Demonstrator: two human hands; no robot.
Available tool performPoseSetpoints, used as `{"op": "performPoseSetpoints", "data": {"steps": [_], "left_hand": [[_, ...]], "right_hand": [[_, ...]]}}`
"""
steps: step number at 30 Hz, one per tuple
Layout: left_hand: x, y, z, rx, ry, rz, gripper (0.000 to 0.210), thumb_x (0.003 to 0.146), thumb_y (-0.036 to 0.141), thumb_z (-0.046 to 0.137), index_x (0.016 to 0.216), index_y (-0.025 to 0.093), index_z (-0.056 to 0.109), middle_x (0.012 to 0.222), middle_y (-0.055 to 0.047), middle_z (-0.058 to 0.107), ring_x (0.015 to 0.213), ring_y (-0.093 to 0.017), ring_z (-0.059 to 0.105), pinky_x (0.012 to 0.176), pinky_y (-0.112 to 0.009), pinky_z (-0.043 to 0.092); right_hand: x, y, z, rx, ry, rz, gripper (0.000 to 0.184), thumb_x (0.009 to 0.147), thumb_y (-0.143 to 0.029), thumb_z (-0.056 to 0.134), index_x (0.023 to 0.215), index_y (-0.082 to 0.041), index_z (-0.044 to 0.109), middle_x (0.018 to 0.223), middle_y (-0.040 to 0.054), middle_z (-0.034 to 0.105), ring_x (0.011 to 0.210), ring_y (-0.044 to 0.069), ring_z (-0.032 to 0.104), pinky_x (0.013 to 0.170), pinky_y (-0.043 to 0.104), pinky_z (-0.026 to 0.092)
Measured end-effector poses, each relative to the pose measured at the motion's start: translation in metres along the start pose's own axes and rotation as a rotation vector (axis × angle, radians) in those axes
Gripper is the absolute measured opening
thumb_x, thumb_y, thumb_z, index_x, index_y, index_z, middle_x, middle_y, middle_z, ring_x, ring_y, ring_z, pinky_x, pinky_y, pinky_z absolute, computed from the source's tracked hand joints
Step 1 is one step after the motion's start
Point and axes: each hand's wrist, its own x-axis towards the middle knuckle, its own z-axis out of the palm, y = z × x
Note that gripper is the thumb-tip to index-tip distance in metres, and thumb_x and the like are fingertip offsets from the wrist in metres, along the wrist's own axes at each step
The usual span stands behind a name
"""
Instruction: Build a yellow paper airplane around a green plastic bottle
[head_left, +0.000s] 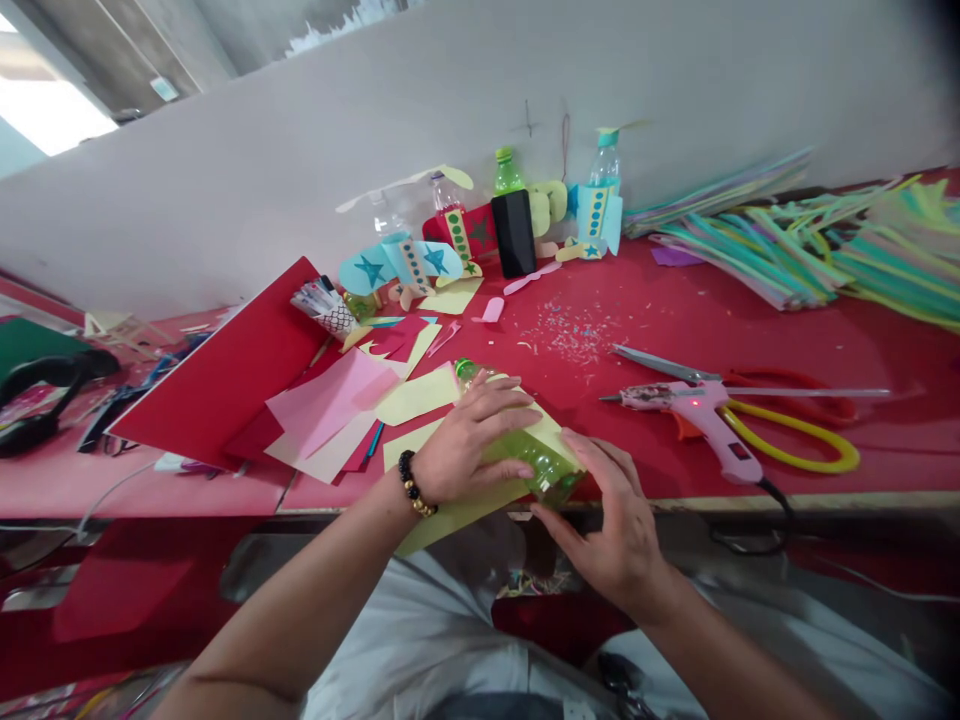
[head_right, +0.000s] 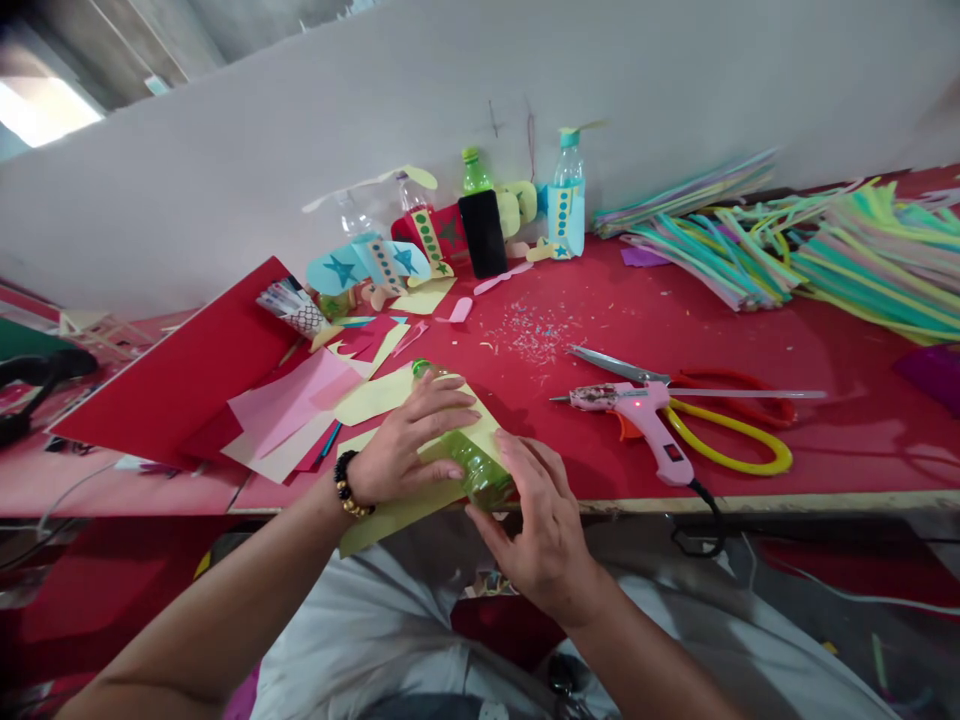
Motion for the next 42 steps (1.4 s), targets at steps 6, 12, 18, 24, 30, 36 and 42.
{"op": "performPoseSetpoints", "data": {"steps": [6, 12, 18, 24, 30, 36, 42], "left_hand": [[-0.002, -0.004, 0.002, 0.121, -0.012, -0.041, 0.061, 0.086, 0.064, 0.051, 0.133, 0.025, 0.056, 0.14, -0.011, 0.054, 0.143, -0.032, 0.03, 0.118, -0.058, 0.018], [0.001, -0.023, -0.008, 0.075, 0.032, -0.173, 0.081, 0.081, 0.071, 0.046, 0.149, 0.027, 0.035, 0.153, -0.014, 0.037, 0.143, -0.033, 0.028, 0.115, -0.056, 0.027], [0.011, -0.037, -0.022, -0.047, -0.109, -0.152, 0.099, 0.066, 0.059, 0.076, 0.15, 0.031, 0.03, 0.153, -0.013, 0.039, 0.138, -0.03, 0.039, 0.11, -0.05, 0.038], [0.013, -0.039, -0.019, -0.041, -0.091, -0.145, 0.093, 0.065, 0.046, 0.084, 0.145, 0.03, 0.039, 0.151, -0.013, 0.042, 0.136, -0.029, 0.042, 0.109, -0.05, 0.038], [0.012, -0.044, -0.016, -0.027, -0.085, -0.093, 0.075, 0.068, 0.047, 0.081, 0.134, 0.028, 0.053, 0.145, -0.013, 0.049, 0.132, -0.028, 0.046, 0.107, -0.049, 0.04], [0.012, -0.048, -0.014, 0.004, -0.114, -0.077, 0.085, 0.066, 0.051, 0.08, 0.141, 0.03, 0.048, 0.145, -0.012, 0.05, 0.132, -0.029, 0.046, 0.11, -0.05, 0.037], [0.017, -0.051, -0.017, 0.057, -0.202, -0.043, 0.091, 0.066, 0.052, 0.08, 0.145, 0.027, 0.041, 0.147, -0.014, 0.047, 0.134, -0.029, 0.045, 0.111, -0.049, 0.035]], "right_hand": [[0.002, 0.0, -0.002, -0.023, -0.022, -0.056, 0.071, 0.077, -0.017, 0.074, 0.141, -0.015, 0.043, 0.131, 0.0183, 0.058, 0.125, 0.032, 0.053, 0.099, 0.054, 0.05], [0.004, -0.004, -0.002, -0.036, -0.012, -0.073, 0.072, 0.075, -0.014, 0.076, 0.14, -0.012, 0.045, 0.132, 0.0196, 0.057, 0.124, 0.033, 0.053, 0.098, 0.053, 0.051], [0.003, -0.003, -0.003, -0.046, -0.032, -0.07, 0.074, 0.075, -0.014, 0.074, 0.143, -0.013, 0.043, 0.134, 0.0194, 0.054, 0.125, 0.034, 0.052, 0.097, 0.054, 0.05], [0.004, -0.003, -0.005, -0.069, -0.014, -0.091, 0.08, 0.073, -0.012, 0.075, 0.146, -0.013, 0.04, 0.13, 0.0189, 0.056, 0.122, 0.034, 0.053, 0.097, 0.055, 0.051], [0.003, -0.002, -0.006, 0.001, 0.055, -0.094, 0.085, 0.069, -0.01, 0.079, 0.144, -0.01, 0.038, 0.132, 0.0204, 0.057, 0.122, 0.034, 0.054, 0.098, 0.055, 0.051], [-0.002, 0.0, -0.006, 0.032, 0.04, -0.09, 0.083, 0.069, -0.01, 0.08, 0.142, -0.01, 0.041, 0.13, 0.0191, 0.059, 0.121, 0.034, 0.054, 0.097, 0.055, 0.05], [-0.003, -0.001, -0.006, 0.053, 0.017, -0.09, 0.083, 0.07, -0.008, 0.077, 0.143, -0.013, 0.04, 0.132, 0.018, 0.058, 0.124, 0.035, 0.051, 0.098, 0.058, 0.049]]}}
